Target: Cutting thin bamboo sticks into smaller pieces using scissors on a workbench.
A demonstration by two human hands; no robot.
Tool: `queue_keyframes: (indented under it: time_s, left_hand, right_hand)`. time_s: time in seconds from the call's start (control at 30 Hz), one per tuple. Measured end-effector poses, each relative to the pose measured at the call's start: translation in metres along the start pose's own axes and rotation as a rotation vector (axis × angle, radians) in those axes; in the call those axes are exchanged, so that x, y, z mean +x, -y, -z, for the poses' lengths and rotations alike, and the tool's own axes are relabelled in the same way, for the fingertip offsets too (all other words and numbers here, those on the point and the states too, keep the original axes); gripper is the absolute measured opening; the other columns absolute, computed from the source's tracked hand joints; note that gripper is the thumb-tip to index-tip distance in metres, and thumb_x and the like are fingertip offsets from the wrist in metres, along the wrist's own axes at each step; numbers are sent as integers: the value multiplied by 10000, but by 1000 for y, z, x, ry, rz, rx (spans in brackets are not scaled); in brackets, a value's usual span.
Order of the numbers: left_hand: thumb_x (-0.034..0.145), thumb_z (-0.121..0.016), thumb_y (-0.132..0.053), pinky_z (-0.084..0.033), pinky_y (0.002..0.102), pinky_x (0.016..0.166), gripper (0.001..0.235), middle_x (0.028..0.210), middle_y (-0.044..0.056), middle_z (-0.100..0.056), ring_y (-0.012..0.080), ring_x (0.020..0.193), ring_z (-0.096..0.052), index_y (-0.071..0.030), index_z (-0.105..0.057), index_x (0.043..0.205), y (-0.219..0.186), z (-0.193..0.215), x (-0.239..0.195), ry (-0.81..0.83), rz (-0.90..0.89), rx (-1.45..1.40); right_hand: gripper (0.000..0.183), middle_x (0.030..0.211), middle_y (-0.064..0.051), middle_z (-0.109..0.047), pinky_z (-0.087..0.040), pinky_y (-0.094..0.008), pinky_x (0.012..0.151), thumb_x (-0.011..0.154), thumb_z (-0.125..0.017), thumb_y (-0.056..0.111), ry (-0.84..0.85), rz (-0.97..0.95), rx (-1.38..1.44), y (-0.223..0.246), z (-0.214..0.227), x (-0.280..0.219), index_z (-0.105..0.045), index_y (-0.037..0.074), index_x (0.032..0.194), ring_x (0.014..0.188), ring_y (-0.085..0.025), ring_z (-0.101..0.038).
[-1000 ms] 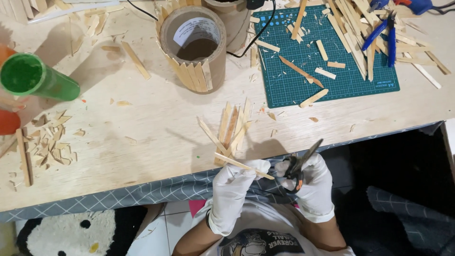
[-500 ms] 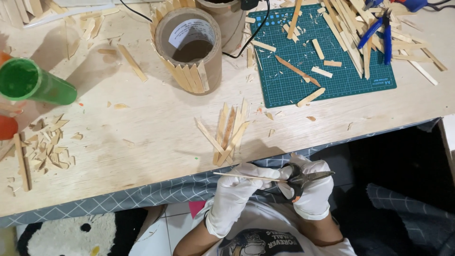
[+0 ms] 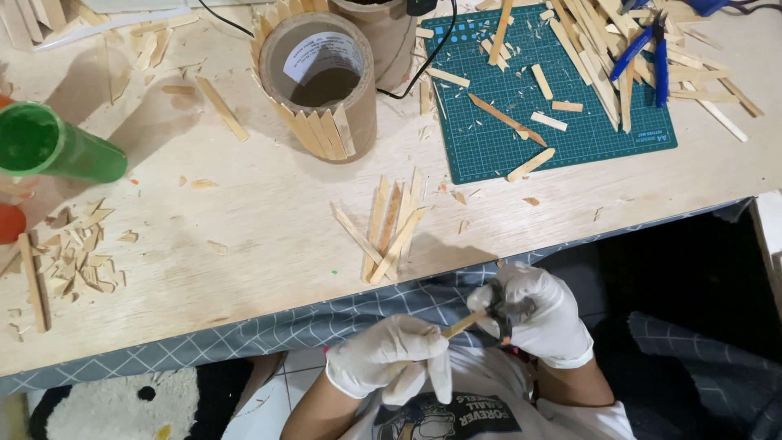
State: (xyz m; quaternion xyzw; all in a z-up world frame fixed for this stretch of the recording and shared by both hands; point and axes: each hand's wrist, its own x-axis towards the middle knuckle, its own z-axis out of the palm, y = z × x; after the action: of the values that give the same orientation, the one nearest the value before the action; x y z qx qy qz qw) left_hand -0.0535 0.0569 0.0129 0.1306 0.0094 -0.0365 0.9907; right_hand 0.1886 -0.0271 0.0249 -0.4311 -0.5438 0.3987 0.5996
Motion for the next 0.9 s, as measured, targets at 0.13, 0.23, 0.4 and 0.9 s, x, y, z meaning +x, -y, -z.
queue_keyframes:
  time_s: [0.13,0.23,0.4,0.9]
  left_hand:
    - [1114,-451,-289,-268,208,334,453,473,53,-562,94,320,-352,19,-770,1023,5,-28,14,-505,-304,482]
    - [1079,-406,-365,-430,227,565,503,482,5,-512,86,462,-483,-38,-787,1088,0,-43,21,-689,-400,696]
    - [1087,-405,-330,-507,290,627,355,535,-4,-374,172,496,-564,-95,-562,871,34,-12,32,-695,-569,503]
    - [1105,-455,-149,-418,207,422,502,612,3,-385,237,452,-663,-127,-317,624,63,6,40,-804,-665,561]
  right_hand:
    - [424,962,-170,-758,-657,-323,706,730,-879,6,-248,-219,325,-18,10,-13,-611,100,1044,869,-281,-785]
    - [545,1052,-100,-622,-537,-366,904,818,-732,115,-56,-107,131,-13,4,-9,-455,59,1284,940,-207,-667]
    - [568,1079,-111,-623,-482,-291,759,844,-775,153,-33,-208,376,-31,-12,-26,-510,108,1344,938,-169,-601]
    - [626,1297,-107,-713,-608,-320,994,790,-911,171,-28,-84,8,-53,-10,-50,-637,39,1337,1137,-207,-729]
